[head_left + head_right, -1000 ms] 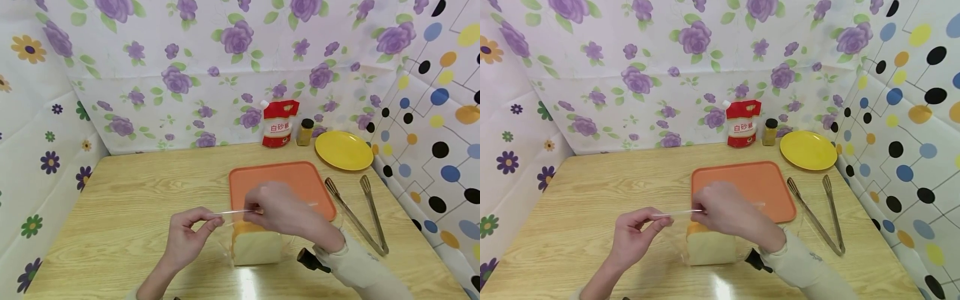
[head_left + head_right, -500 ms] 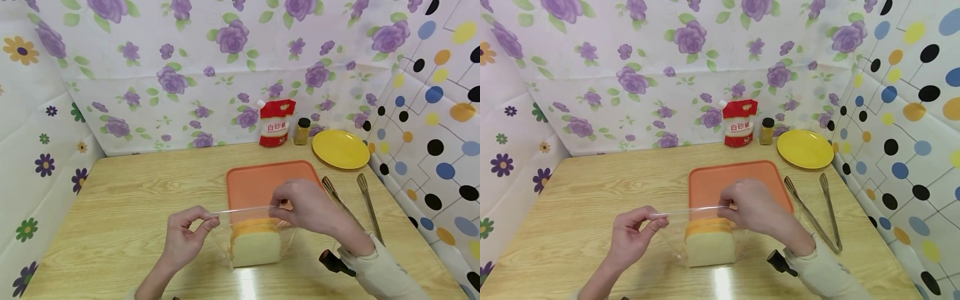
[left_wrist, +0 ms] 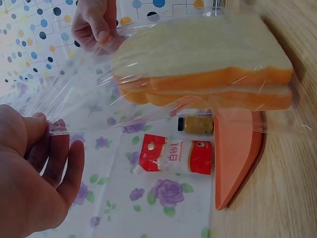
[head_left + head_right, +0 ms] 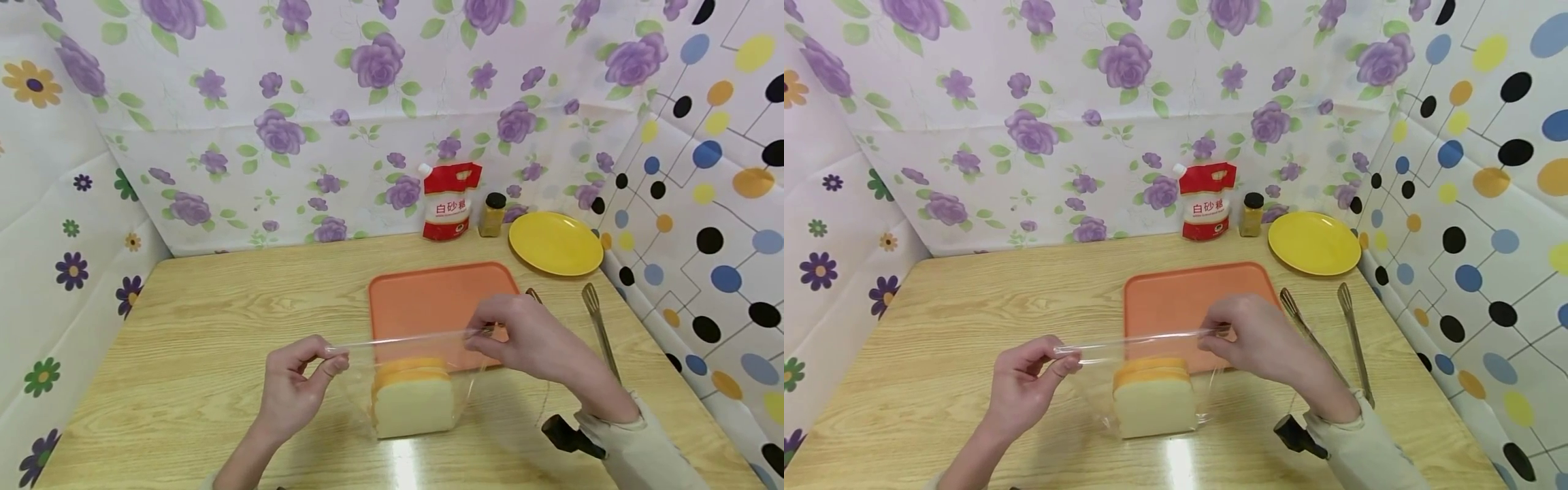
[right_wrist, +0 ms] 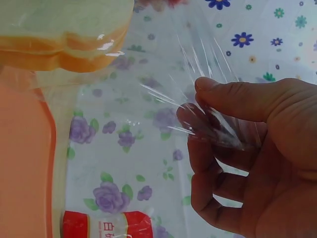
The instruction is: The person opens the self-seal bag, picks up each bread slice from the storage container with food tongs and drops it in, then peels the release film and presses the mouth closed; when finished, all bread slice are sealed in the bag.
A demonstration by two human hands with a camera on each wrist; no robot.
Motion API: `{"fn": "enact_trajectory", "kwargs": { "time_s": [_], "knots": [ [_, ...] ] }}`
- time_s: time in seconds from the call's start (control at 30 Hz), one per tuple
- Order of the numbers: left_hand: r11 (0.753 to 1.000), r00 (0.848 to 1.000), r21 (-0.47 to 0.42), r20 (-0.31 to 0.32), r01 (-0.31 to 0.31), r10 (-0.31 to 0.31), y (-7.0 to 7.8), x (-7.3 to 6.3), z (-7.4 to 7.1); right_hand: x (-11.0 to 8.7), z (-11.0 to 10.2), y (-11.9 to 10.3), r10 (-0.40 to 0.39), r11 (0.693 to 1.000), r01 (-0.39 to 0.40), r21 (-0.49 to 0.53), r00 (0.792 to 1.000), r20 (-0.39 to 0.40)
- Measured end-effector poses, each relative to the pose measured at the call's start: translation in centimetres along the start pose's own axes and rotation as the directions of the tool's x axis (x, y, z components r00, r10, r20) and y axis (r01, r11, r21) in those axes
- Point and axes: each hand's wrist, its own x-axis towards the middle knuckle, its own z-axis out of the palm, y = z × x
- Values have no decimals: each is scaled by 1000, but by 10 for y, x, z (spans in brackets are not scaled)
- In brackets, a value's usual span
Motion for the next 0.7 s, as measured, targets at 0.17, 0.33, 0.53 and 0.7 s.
{"fn": "enact_trajectory", "kwargs": {
  "time_s": [0.17, 0.33, 0.53, 0.7],
  "knots": [
    [1000, 1000, 4, -9, 21, -21, 1, 0, -1, -8, -1, 6, -53, 998, 54, 21, 997, -60],
    [998, 998, 19, -14, 61, -60, 3, 0, -3, -14, -1, 11, -77, 996, 80, 30, 993, -90],
    [1000, 999, 6, -18, 31, -30, 1, -1, -3, -18, 0, 16, -73, 995, 79, 55, 993, -96],
    [1000, 1000, 16, -14, 24, -24, -1, -5, -3, -24, 0, 16, -34, 995, 44, 90, 994, -106]
  ]
}}
